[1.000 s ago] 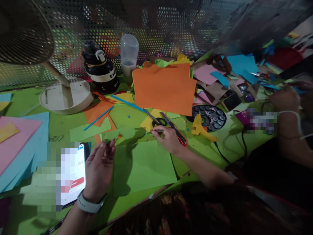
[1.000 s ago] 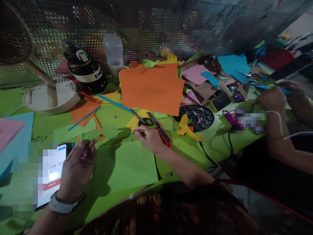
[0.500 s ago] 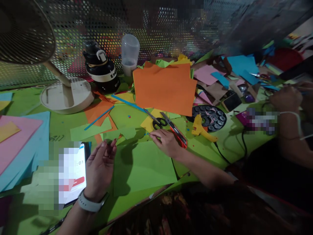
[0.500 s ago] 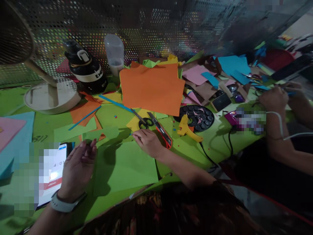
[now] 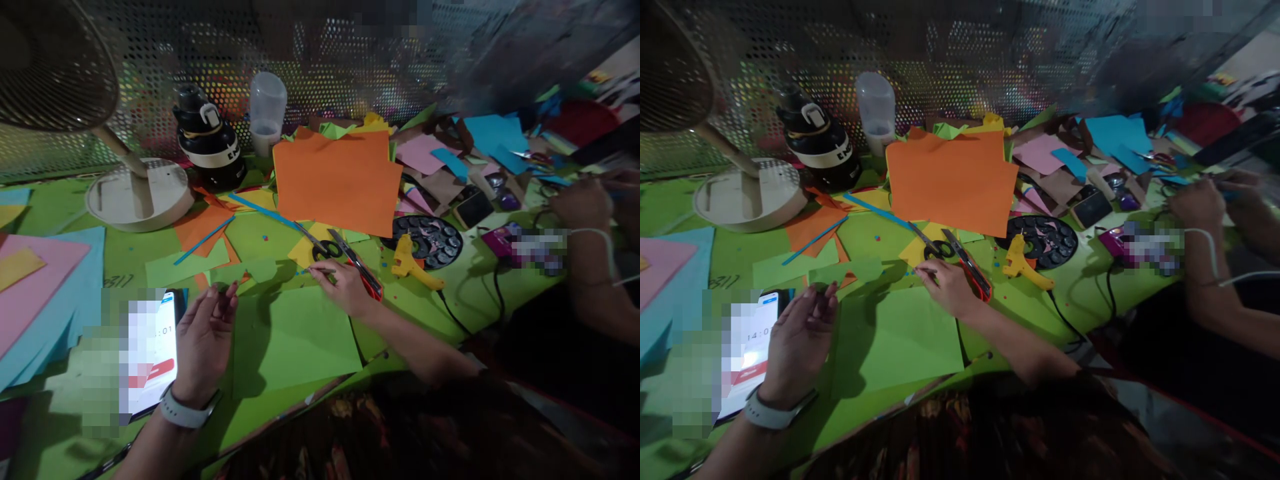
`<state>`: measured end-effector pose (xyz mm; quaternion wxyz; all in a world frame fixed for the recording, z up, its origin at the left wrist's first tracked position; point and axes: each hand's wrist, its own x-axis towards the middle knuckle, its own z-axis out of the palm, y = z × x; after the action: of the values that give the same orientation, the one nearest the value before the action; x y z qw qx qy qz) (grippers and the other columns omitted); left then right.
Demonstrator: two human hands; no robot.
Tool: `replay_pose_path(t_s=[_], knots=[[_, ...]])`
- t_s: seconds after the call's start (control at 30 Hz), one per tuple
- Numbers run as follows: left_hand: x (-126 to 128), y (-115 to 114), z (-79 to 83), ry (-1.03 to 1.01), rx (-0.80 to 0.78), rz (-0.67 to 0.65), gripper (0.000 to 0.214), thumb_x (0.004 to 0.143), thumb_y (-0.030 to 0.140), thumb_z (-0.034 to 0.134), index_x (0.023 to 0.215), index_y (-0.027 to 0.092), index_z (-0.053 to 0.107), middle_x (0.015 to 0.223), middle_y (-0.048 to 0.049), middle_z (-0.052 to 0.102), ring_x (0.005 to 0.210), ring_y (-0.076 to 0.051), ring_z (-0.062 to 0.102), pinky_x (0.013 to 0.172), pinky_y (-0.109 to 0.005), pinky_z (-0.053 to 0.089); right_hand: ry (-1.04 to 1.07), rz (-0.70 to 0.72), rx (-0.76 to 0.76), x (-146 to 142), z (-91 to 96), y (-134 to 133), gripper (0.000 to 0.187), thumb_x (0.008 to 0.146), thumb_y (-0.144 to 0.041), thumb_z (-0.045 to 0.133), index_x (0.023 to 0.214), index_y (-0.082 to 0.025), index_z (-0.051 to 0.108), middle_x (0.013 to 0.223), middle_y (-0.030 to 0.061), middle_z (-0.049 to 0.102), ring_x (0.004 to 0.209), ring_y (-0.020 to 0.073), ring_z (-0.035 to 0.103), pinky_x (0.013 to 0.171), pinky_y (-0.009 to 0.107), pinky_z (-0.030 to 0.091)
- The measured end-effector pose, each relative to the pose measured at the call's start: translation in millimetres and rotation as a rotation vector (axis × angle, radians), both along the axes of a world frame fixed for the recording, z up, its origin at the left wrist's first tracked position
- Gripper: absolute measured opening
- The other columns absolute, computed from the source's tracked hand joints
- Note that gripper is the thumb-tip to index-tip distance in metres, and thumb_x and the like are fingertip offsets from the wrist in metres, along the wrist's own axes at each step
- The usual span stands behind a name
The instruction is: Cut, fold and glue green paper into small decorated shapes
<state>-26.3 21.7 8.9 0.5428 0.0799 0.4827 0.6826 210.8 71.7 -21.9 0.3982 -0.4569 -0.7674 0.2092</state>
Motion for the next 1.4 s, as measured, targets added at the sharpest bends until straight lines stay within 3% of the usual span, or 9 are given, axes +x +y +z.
replay_pose_path(t_s=[0.4, 0.7, 0.8, 0.93, 1.4], knots=[[2.4, -0.5, 2.6, -0.005, -0.024, -0.008, 0.006, 0.075, 0.01, 0.069, 0.078, 0.015, 0.069, 0.078, 0.0006, 0.072, 0.084, -0.015, 0.07, 0.067, -0.018, 0.056, -0.169, 0.071, 0.108, -2.2, 1.5, -3.0, 0.015, 0.093, -0.023, 0.051, 0.097, -0.018, 0.064, 0.088, 0.0064, 0.072, 0.08, 0.0174, 0.068, 0.076, 0.033, 0.056], [2.4, -1.6, 3.0, 0.005, -0.02, -0.019, 0.01, 0.079, 0.009, 0.065, 0.078, 0.018, 0.07, 0.077, 0.0019, 0.072, 0.085, -0.014, 0.07, 0.068, -0.018, 0.056, -0.117, 0.054, 0.091, -2.0, -0.1, 0.5, 0.016, 0.093, -0.023, 0.05, 0.095, -0.016, 0.064, 0.086, 0.0075, 0.072, 0.077, 0.0178, 0.069, 0.072, 0.032, 0.057], [2.0, -2.2, 3.4, 0.033, -0.035, -0.051, 0.017, 0.083, 0.01, 0.061, 0.076, 0.023, 0.07, 0.08, 0.0027, 0.072, 0.087, -0.013, 0.07, 0.069, -0.017, 0.056, -0.055, 0.04, 0.049, -1.5, -1.3, 1.7, 0.017, 0.093, -0.025, 0.051, 0.096, -0.016, 0.065, 0.084, 0.007, 0.072, 0.073, 0.0162, 0.069, 0.067, 0.029, 0.057], [2.3, -2.1, 4.1, 0.017, -0.024, -0.031, 0.013, 0.081, 0.01, 0.063, 0.077, 0.02, 0.07, 0.078, 0.0015, 0.073, 0.084, -0.013, 0.07, 0.068, -0.017, 0.056, 0.029, 0.02, -0.023, -3.5, -0.3, 0.8, 0.019, 0.093, -0.03, 0.051, 0.098, -0.017, 0.065, 0.085, 0.0067, 0.073, 0.072, 0.0149, 0.069, 0.066, 0.027, 0.058], [3.4, -2.0, 4.0, 0.001, -0.027, -0.02, 0.009, 0.079, 0.01, 0.066, 0.077, 0.018, 0.07, 0.079, 0.0011, 0.073, 0.086, -0.014, 0.07, 0.068, -0.017, 0.056, -0.067, -0.007, 0.03, -5.4, -1.0, -1.8, 0.017, 0.093, -0.029, 0.052, 0.097, -0.02, 0.065, 0.089, 0.0055, 0.072, 0.079, 0.0162, 0.068, 0.072, 0.03, 0.057]])
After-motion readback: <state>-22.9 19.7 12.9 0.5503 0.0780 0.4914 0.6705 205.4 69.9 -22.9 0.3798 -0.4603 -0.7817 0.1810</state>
